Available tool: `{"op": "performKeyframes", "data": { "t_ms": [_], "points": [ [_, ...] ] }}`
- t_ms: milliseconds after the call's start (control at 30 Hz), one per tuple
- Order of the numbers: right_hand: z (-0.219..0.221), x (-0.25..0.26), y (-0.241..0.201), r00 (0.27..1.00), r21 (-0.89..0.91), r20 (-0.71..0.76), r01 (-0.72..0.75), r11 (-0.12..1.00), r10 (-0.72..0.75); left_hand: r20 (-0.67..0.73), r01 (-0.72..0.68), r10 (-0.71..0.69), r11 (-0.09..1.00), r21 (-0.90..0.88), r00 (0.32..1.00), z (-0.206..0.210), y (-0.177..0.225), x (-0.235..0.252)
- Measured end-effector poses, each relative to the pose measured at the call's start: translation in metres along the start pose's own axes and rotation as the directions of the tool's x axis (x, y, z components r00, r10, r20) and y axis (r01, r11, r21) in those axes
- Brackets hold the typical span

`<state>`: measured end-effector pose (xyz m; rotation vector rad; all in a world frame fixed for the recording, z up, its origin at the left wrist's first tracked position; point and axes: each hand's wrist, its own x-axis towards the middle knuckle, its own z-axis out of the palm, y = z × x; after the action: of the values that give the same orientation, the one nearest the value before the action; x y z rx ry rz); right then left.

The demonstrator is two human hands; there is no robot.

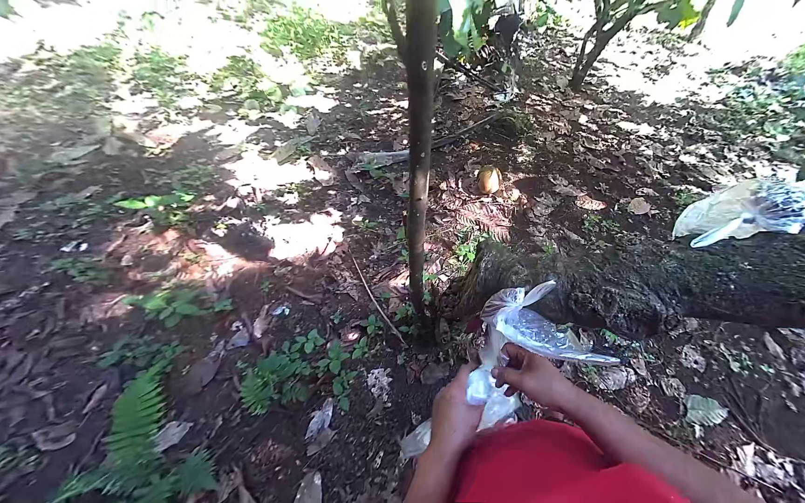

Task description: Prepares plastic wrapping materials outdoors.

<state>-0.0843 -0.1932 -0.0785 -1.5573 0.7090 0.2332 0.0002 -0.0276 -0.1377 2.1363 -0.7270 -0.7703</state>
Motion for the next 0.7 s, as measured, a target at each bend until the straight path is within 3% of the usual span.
{"op": "performKeyframes", "data": {
  "t_ms": [67,133,233,333,467,533,600,700],
  "points": [
    [-0.007,-0.003,-0.004,1.000,-0.170,-0.010,-0.013,0.985,0.012,-0.136,-0.068,0.076,0.996,0.058,0.988,-0.011,-0.004,0.000],
    [-0.011,-0.006,-0.003,0.999,-0.310,-0.022,0.032,0.950,-0.041,-0.215,-0.251,0.263,0.965,0.082,0.941,-0.012,-0.005,0.003],
    [-0.011,-0.007,0.003,0.983,-0.381,-0.072,0.131,0.915,-0.171,-0.152,-0.466,0.476,0.879,0.098,0.866,0.000,0.012,0.017],
    [-0.014,-0.010,0.009,0.958,-0.421,-0.129,0.180,0.889,-0.255,-0.120,-0.458,0.454,0.889,-0.001,0.883,0.021,0.031,0.031],
    [-0.025,-0.015,0.021,0.885,-0.517,-0.147,0.312,0.797,-0.443,-0.182,-0.425,0.404,0.901,-0.092,0.897,0.049,0.035,0.050],
    [-0.027,-0.018,0.019,0.888,-0.464,-0.161,0.317,0.827,-0.431,-0.200,-0.411,0.385,0.905,-0.111,0.901,0.055,0.031,0.059],
    [-0.027,-0.023,0.011,0.932,-0.327,-0.177,0.248,0.912,-0.317,-0.194,-0.375,0.348,0.919,-0.122,0.917,0.055,0.023,0.069],
    [-0.034,-0.020,0.019,0.950,0.070,-0.268,0.184,0.980,-0.159,-0.134,-0.292,0.280,0.953,-0.083,0.951,0.045,0.013,0.080]
  ]
}}
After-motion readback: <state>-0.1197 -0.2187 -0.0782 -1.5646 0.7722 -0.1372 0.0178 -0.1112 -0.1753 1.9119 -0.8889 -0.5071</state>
